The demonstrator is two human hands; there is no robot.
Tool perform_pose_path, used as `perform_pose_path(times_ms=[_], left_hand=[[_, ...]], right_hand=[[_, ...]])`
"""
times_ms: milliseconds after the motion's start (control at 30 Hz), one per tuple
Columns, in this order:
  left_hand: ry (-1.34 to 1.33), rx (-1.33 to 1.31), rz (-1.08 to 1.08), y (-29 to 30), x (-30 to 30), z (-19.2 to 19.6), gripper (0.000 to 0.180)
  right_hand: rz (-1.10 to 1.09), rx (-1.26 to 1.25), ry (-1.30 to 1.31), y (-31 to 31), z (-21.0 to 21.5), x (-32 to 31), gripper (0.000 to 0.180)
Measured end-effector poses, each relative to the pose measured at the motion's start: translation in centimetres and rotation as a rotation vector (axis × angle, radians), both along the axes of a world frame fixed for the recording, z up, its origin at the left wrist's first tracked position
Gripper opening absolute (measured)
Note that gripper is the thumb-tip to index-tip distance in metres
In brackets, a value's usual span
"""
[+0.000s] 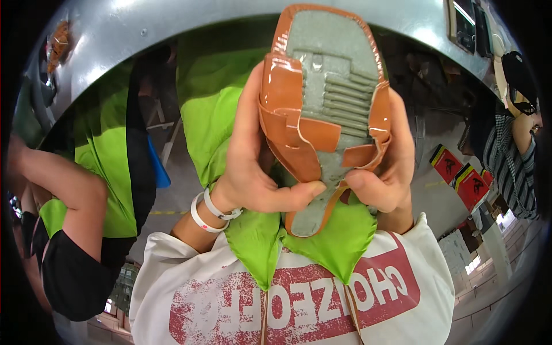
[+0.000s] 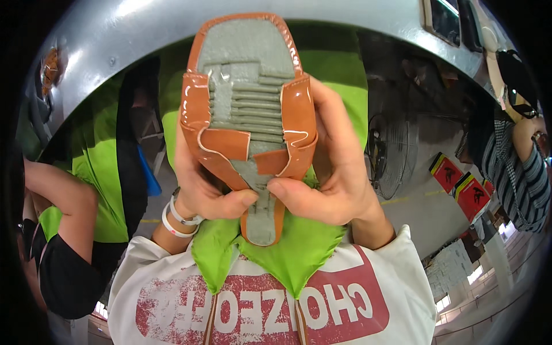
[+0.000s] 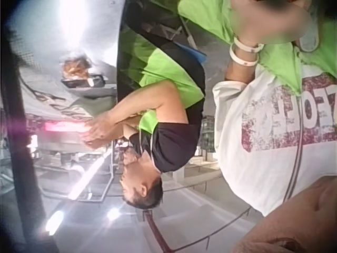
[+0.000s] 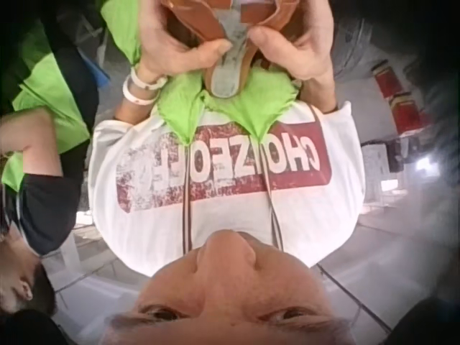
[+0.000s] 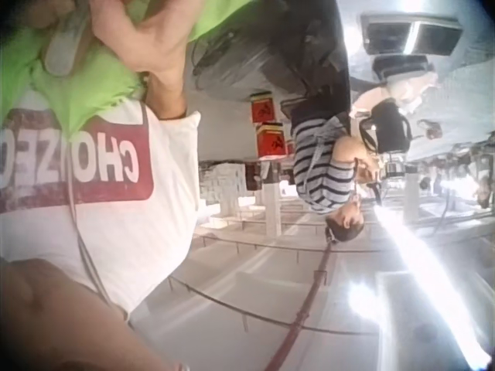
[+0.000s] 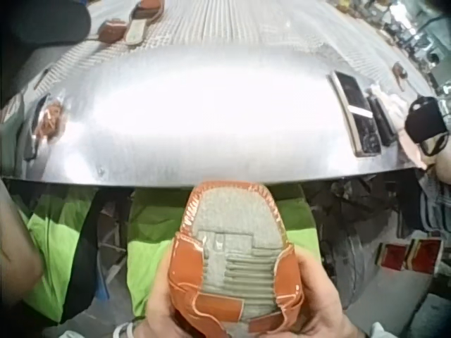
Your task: The person assembles brown leather sandals by fitting the upper straps onto green shoe lasts. They repeatedly pick up a sandal upper, stretch it over the last, and press the edges to secure the fit. The process is repeated for multiple units on a perforated metal workbench.
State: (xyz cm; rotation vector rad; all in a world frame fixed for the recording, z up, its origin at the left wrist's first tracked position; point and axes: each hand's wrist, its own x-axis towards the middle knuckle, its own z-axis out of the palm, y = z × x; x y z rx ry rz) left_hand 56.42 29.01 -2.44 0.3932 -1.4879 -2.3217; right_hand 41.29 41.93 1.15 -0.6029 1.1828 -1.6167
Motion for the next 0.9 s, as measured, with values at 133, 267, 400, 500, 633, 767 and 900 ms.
perform_pose_path(times_ms=[133, 267, 400, 500, 633, 767, 900], left_hand=[[0.010, 0.058, 0.001, 0.3, 0.0, 0.4, 0.121], [-0.003, 0.087, -0.038, 0.0, -0.2, 1.2, 0.122], [-0.038, 0.113, -0.096, -0.4, -0.4, 2.2, 0.117], [-0.060, 0.365, -0.122, -1.9, -0.9, 3.4, 0.108], [-0.154, 0.385, -0.097, -2.9, -1.7, 4.8, 0.079], [-0.175, 0.339, -0.066, -2.5, -1.6, 4.9, 0.070], [-0.167, 0.361, -0.034, -2.8, -2.2, 5.6, 0.068]], right_hand=[[-0.015, 0.078, -0.155, -0.3, 1.7, -0.2, 0.082], [-0.041, 0.112, -0.258, -0.9, 2.0, -1.1, 0.056], [-0.042, 0.107, -0.104, -1.2, 2.6, -0.9, 0.045], [-0.030, 0.095, -0.017, -1.4, 2.7, -0.8, 0.045], [-0.030, 0.075, 0.027, -1.5, 2.8, -0.5, 0.045], [-0.057, 0.092, -0.100, -1.6, 2.3, -0.3, 0.045], [-0.135, 0.135, -0.234, -3.0, 3.1, -0.7, 0.025]])
